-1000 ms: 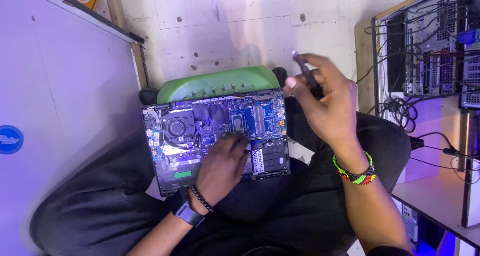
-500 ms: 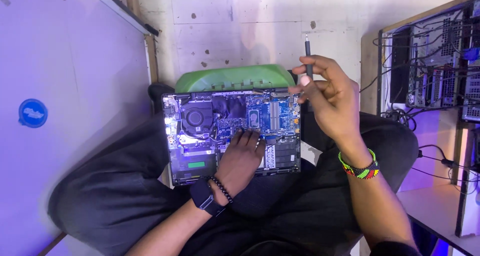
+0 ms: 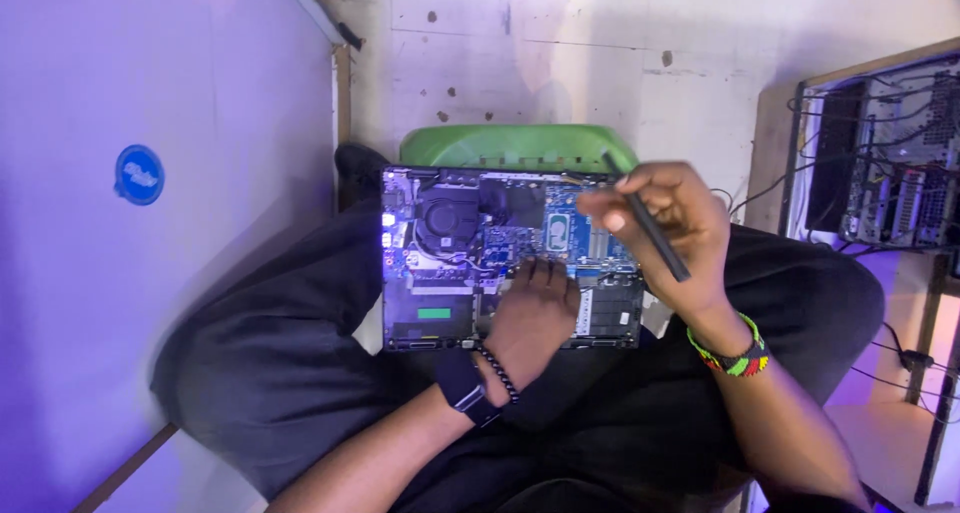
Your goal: Disassembling a laptop by removing internal screws and disconnecting motherboard components
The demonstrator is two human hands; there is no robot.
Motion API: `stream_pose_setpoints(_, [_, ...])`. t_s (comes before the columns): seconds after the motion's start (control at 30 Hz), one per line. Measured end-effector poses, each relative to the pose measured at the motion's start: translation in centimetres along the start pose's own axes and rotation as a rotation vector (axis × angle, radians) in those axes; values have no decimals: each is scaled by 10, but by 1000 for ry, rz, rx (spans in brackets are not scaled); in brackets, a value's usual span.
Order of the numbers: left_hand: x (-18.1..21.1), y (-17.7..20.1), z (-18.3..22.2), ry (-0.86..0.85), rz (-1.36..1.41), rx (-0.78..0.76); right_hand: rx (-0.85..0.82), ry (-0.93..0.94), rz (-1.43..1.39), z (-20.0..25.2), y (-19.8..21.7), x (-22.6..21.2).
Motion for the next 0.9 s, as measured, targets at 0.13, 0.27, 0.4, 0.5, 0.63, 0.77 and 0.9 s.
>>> stream_pose_setpoints(0.13, [-15,-6,3,-7,65,87,-23,-28,49,9,-27,-7])
stream_pose_setpoints(0.27, [-80,36,-3,89,3,-102,-9,-67,87,9,-28,-5])
stream_pose_setpoints(0.4, [-134,100,1,230,-192,-90,-47,-74,179,0,-39,-16])
stream_pose_setpoints(0.5, [-147,106,4,275,-138,-128,-121,-87,200,3,-57,-12])
stream_pose_setpoints(0.63, [-126,50,15,287,-188,-151,-193,-18,275,1,-81,-28])
stream_pose_setpoints(0.77, [-95,19,12,277,-149,-69,-222,-44,236,2,-85,-17])
stream_pose_setpoints(0.9, [-85,27,7,323,-255,41,-194,-49,238,3,-70,9])
Point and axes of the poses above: each hand's wrist, its own z-axis away from the middle knuckle, its own y-axis out of the back of the hand, x = y × z, the point moved 10 cm from there along -z, towards the middle knuckle, and after that the axes turned 1 degree about y, right-handed, at the moved point
